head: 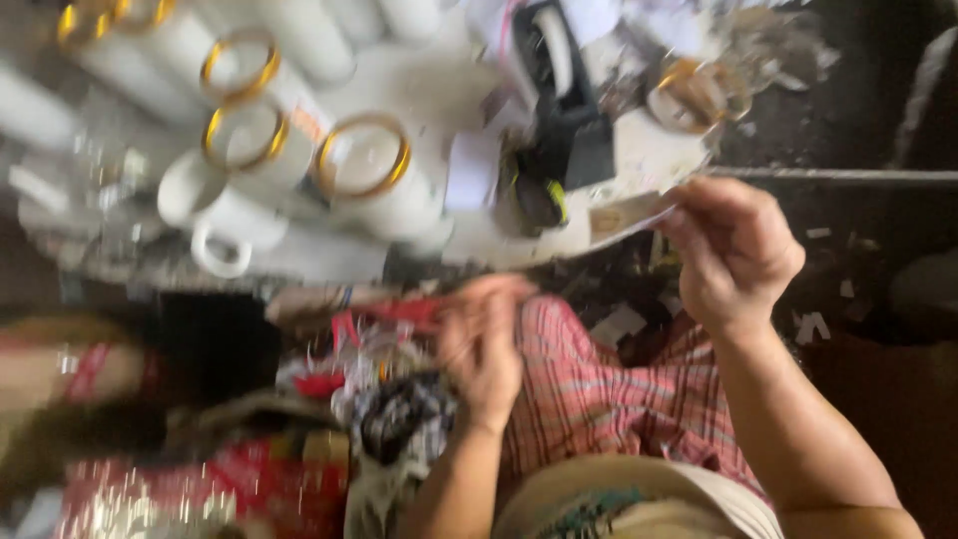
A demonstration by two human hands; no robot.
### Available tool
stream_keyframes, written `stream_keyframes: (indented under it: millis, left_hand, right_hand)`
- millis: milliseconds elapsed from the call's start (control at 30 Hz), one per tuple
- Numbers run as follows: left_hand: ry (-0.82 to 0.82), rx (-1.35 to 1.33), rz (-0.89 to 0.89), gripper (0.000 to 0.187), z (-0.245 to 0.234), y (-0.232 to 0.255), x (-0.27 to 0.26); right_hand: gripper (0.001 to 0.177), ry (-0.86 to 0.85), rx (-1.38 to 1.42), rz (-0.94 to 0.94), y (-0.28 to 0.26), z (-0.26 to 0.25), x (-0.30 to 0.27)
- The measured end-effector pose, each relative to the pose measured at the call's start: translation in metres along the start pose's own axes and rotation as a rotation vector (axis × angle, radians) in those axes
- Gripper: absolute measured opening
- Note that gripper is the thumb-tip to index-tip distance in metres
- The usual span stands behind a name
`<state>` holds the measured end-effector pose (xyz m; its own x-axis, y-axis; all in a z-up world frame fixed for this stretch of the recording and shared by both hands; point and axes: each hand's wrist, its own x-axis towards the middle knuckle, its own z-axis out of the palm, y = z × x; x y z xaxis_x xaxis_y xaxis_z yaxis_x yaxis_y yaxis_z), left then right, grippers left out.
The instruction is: Applying adhesive labels and decorative rings to white pillar candles at a workstation
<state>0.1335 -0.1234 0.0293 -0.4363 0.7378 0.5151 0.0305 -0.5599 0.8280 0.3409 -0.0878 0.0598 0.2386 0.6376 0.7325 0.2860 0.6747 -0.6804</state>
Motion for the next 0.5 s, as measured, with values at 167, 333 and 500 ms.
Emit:
stream_keyframes:
  millis: [167,333,500]
  left_hand:
    - [-0.060,-0.652,-0.769,0.027,0.030,0.053,0.007]
    - [-0.221,-0.147,-0.424,0.020,-0.004,0.001,-0.009]
    - [-0.215,0.075,-0.323,0.020,-0.013,-0.010,-0.012]
  right_hand:
    - [0.022,-0.315,0.160,-0.105,-0.013,0.016,-0.017]
    - [0.019,-0.372,0.192,0.017,-0.018,0.028,-0.023]
    - [0.030,-0.330,0.262,0.277,-0.011,0.043,-0.038]
